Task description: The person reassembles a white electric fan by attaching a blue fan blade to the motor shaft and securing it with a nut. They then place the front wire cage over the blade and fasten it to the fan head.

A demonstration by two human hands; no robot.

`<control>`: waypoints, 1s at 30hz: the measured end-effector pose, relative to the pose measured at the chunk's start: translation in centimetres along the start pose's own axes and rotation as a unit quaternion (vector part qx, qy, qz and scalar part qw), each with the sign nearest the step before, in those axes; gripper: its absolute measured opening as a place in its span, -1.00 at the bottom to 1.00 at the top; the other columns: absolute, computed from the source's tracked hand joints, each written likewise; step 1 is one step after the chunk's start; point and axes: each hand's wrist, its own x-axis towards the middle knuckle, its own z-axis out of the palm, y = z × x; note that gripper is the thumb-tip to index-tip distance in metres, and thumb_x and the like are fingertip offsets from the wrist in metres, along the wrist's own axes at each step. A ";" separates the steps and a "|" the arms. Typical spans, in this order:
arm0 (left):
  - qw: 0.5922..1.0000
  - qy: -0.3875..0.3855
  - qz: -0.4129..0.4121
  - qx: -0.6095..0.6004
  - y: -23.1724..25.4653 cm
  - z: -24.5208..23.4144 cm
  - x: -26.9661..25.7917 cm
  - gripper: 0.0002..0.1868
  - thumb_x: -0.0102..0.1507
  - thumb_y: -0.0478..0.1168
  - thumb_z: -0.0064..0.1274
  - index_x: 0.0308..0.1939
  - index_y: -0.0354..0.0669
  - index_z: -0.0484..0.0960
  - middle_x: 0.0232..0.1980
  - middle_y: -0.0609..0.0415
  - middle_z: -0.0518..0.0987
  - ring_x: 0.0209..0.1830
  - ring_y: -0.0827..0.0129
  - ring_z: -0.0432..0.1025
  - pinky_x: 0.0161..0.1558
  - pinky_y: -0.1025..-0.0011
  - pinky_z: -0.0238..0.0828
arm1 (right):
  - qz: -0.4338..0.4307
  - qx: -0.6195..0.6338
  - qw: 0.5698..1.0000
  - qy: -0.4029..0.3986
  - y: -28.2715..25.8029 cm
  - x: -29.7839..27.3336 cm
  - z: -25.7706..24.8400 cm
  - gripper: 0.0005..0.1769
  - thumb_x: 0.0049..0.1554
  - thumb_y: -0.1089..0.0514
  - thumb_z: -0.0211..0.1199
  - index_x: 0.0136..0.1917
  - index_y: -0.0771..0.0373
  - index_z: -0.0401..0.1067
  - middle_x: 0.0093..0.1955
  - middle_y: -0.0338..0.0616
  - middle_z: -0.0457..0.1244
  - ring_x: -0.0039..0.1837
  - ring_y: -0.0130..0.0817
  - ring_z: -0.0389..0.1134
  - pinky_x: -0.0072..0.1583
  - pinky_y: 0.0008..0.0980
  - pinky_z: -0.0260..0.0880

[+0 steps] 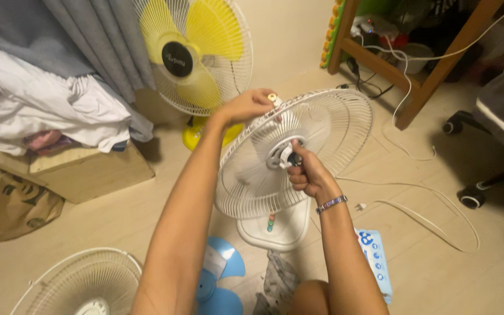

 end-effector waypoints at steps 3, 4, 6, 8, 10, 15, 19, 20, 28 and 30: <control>0.999 0.032 0.015 -0.025 -1.9 0.7 0.2 -0.73 0.22 -0.06 0.13 -0.20 -0.15 0.79 0.48 -0.17 0.39 0.35 0.10 0.38 0.35 0.28 0.26 | 0.008 0.014 1.000 0.009 0.4 0.7 -0.8 -0.42 0.27 -0.41 -0.06 -0.32 0.04 0.20 -0.57 -0.43 -0.10 -0.58 -0.63 -0.25 -0.52 -0.53 -0.38; 0.998 0.038 0.020 -0.035 -2.4 1.1 0.0 -0.74 0.22 -0.07 0.12 -0.23 -0.17 0.78 0.47 -0.18 0.43 0.34 0.07 0.41 0.33 0.27 0.28 | 0.005 0.016 1.000 -0.006 0.7 0.8 -1.1 -0.38 0.28 -0.43 -0.06 -0.35 0.06 0.16 -0.58 -0.42 -0.10 -0.59 -0.61 -0.24 -0.53 -0.51 -0.36; 0.998 0.046 0.044 -0.026 -3.0 1.8 -0.4 -0.75 0.18 -0.11 0.15 -0.19 -0.18 0.76 0.47 -0.21 0.44 0.35 0.05 0.41 0.35 0.27 0.28 | -0.007 0.019 0.999 -0.039 1.3 0.8 -1.0 -0.29 0.29 -0.47 -0.05 -0.40 0.09 0.09 -0.59 -0.41 -0.10 -0.60 -0.57 -0.21 -0.54 -0.47 -0.33; 0.997 0.053 0.052 -0.036 -2.3 1.2 -0.2 -0.76 0.20 -0.12 0.18 -0.17 -0.17 0.76 0.50 -0.22 0.38 0.40 0.05 0.36 0.38 0.28 0.22 | -0.008 0.025 0.999 -0.019 0.9 0.5 -0.5 -0.35 0.26 -0.45 -0.06 -0.38 0.07 0.13 -0.59 -0.40 -0.10 -0.59 -0.57 -0.20 -0.53 -0.48 -0.34; 0.997 0.037 0.019 -0.060 -1.3 0.9 -0.4 -0.75 0.21 -0.10 0.18 -0.17 -0.15 0.79 0.54 -0.20 0.30 0.44 0.06 0.30 0.40 0.29 0.17 | -0.009 0.022 1.000 -0.001 0.6 0.2 -0.1 -0.40 0.25 -0.43 -0.04 -0.37 0.04 0.14 -0.59 -0.42 -0.11 -0.59 -0.59 -0.20 -0.53 -0.49 -0.35; 0.993 -0.046 -0.052 -0.095 1.0 -0.2 -1.2 -0.72 0.18 -0.10 0.15 -0.13 -0.10 0.82 0.58 -0.11 0.18 0.47 0.11 0.25 0.41 0.31 0.14 | -0.010 0.020 1.000 0.020 0.5 -0.4 0.3 -0.46 0.25 -0.37 0.05 -0.36 0.00 0.12 -0.56 -0.45 -0.13 -0.57 -0.63 -0.23 -0.51 -0.51 -0.37; 0.992 -0.057 -0.009 -0.111 1.5 -0.4 -1.2 -0.77 0.17 -0.16 0.16 -0.22 -0.21 0.81 0.40 -0.03 0.41 0.31 0.17 0.37 0.31 0.33 0.27 | 0.000 0.021 0.999 0.025 0.6 0.0 0.2 -0.43 0.23 -0.40 0.04 -0.36 0.01 0.11 -0.56 -0.43 -0.14 -0.57 -0.62 -0.24 -0.50 -0.50 -0.38; 0.991 -0.059 0.006 -0.119 1.5 -0.3 -1.3 -0.77 0.17 -0.18 0.16 -0.23 -0.23 0.81 0.32 -0.03 0.46 0.26 0.18 0.40 0.28 0.33 0.30 | -0.002 0.023 0.999 0.024 0.7 0.1 0.2 -0.41 0.23 -0.41 0.04 -0.37 0.02 0.09 -0.56 -0.43 -0.14 -0.57 -0.61 -0.24 -0.50 -0.50 -0.38; 0.989 -0.026 0.001 -0.143 1.5 0.1 -1.5 -0.79 0.15 -0.21 0.20 -0.24 -0.27 0.81 0.29 0.06 0.46 0.26 0.26 0.38 0.28 0.38 0.26 | -0.017 0.019 0.999 0.043 1.0 0.5 0.0 -0.44 0.26 -0.35 0.03 -0.35 0.03 0.11 -0.55 -0.43 -0.13 -0.56 -0.60 -0.22 -0.49 -0.49 -0.36; 0.992 0.000 -0.016 -0.129 1.3 0.2 -1.2 -0.77 0.15 -0.21 0.19 -0.20 -0.25 0.83 0.42 0.18 0.33 0.36 0.34 0.32 0.34 0.42 0.19 | -0.017 0.024 0.999 0.030 1.0 1.0 -0.2 -0.46 0.27 -0.34 0.00 -0.35 0.03 0.12 -0.55 -0.43 -0.14 -0.57 -0.59 -0.21 -0.49 -0.48 -0.34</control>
